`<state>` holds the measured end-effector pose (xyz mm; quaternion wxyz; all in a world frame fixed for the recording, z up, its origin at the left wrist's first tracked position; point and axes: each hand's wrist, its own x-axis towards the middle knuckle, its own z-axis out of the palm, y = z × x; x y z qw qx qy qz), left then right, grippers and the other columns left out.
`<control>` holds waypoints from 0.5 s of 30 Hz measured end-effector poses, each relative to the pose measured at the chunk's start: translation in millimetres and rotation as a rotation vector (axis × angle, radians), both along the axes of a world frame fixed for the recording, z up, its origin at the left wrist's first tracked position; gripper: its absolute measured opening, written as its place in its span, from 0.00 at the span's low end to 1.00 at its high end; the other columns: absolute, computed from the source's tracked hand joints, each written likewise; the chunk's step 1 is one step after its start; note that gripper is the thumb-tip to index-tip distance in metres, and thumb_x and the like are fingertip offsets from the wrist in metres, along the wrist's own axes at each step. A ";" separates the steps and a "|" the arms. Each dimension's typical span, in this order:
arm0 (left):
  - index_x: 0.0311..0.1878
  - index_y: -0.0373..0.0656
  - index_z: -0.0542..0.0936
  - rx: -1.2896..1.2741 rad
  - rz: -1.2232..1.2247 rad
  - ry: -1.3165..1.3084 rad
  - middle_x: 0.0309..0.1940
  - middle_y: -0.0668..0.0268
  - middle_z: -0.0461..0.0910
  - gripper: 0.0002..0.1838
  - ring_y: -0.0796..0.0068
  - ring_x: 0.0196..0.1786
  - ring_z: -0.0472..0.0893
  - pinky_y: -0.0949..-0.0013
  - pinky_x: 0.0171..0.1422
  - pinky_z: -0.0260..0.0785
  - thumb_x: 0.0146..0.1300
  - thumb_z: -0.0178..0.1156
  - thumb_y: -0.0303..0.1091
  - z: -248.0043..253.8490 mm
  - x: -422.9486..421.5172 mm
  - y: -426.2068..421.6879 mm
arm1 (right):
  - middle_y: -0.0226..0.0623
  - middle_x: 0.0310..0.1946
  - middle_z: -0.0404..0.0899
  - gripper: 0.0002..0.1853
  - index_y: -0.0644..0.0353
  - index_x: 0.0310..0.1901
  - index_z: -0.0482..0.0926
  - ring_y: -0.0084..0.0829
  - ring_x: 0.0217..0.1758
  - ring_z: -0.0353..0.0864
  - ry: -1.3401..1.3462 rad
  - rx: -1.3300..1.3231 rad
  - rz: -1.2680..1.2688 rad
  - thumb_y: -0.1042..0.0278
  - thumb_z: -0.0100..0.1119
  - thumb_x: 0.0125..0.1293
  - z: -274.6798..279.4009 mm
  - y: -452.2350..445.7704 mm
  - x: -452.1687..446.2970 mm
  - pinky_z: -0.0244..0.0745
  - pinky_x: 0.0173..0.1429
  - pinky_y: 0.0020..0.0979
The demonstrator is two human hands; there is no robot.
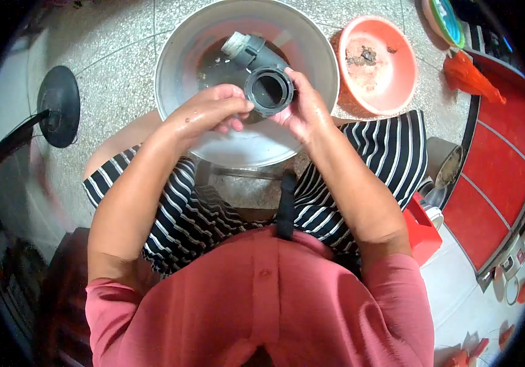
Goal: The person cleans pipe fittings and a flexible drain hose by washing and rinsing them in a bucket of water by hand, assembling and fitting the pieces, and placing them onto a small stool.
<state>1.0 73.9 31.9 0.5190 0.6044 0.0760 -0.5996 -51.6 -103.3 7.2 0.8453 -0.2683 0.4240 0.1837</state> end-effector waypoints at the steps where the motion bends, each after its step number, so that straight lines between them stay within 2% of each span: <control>1: 0.33 0.50 0.70 0.023 0.007 -0.013 0.30 0.74 0.74 0.09 0.86 0.28 0.73 0.81 0.30 0.61 0.56 0.57 0.41 -0.8 0.6 -2.0 | 0.45 0.46 0.72 0.22 0.62 0.52 0.62 0.41 0.48 0.76 0.025 -0.025 0.022 0.57 0.49 0.62 4.1 2.6 1.3 0.75 0.48 0.48; 4: 0.34 0.48 0.71 0.024 -0.029 -0.103 0.29 0.73 0.74 0.08 0.86 0.28 0.73 0.80 0.30 0.61 0.56 0.55 0.39 -8.9 1.1 0.6 | 0.40 0.45 0.74 0.19 0.60 0.49 0.68 0.34 0.46 0.77 0.023 -0.020 0.036 0.57 0.53 0.61 3.6 7.6 2.4 0.77 0.45 0.39; 5: 0.34 0.47 0.71 0.033 -0.030 -0.115 0.29 0.73 0.74 0.07 0.86 0.28 0.73 0.80 0.29 0.61 0.56 0.55 0.38 -11.2 0.0 1.6 | 0.40 0.46 0.73 0.21 0.60 0.49 0.67 0.33 0.46 0.77 -0.035 -0.036 0.064 0.56 0.54 0.60 -5.2 6.7 0.0 0.77 0.46 0.37; 8: 0.34 0.46 0.71 0.064 -0.014 -0.170 0.28 0.72 0.74 0.06 0.85 0.27 0.73 0.80 0.28 0.61 0.57 0.54 0.37 -17.0 -3.7 1.4 | 0.40 0.48 0.72 0.22 0.60 0.50 0.66 0.33 0.46 0.77 -0.067 0.000 0.088 0.56 0.55 0.59 0.5 10.9 1.2 0.76 0.46 0.36; 11: 0.34 0.45 0.72 0.098 0.030 -0.233 0.28 0.72 0.74 0.06 0.85 0.26 0.73 0.80 0.27 0.60 0.57 0.53 0.36 -22.1 -6.8 2.4 | 0.44 0.46 0.72 0.22 0.60 0.53 0.63 0.35 0.44 0.77 -0.079 -0.100 0.170 0.57 0.51 0.61 -6.2 14.8 -0.6 0.75 0.46 0.39; 15: 0.34 0.45 0.72 0.014 0.054 -0.244 0.27 0.72 0.74 0.06 0.85 0.25 0.72 0.80 0.25 0.61 0.58 0.54 0.36 -25.1 -9.0 2.5 | 0.39 0.46 0.73 0.24 0.60 0.50 0.67 0.33 0.43 0.77 -0.024 -0.004 0.083 0.51 0.54 0.58 1.3 13.8 1.4 0.75 0.43 0.36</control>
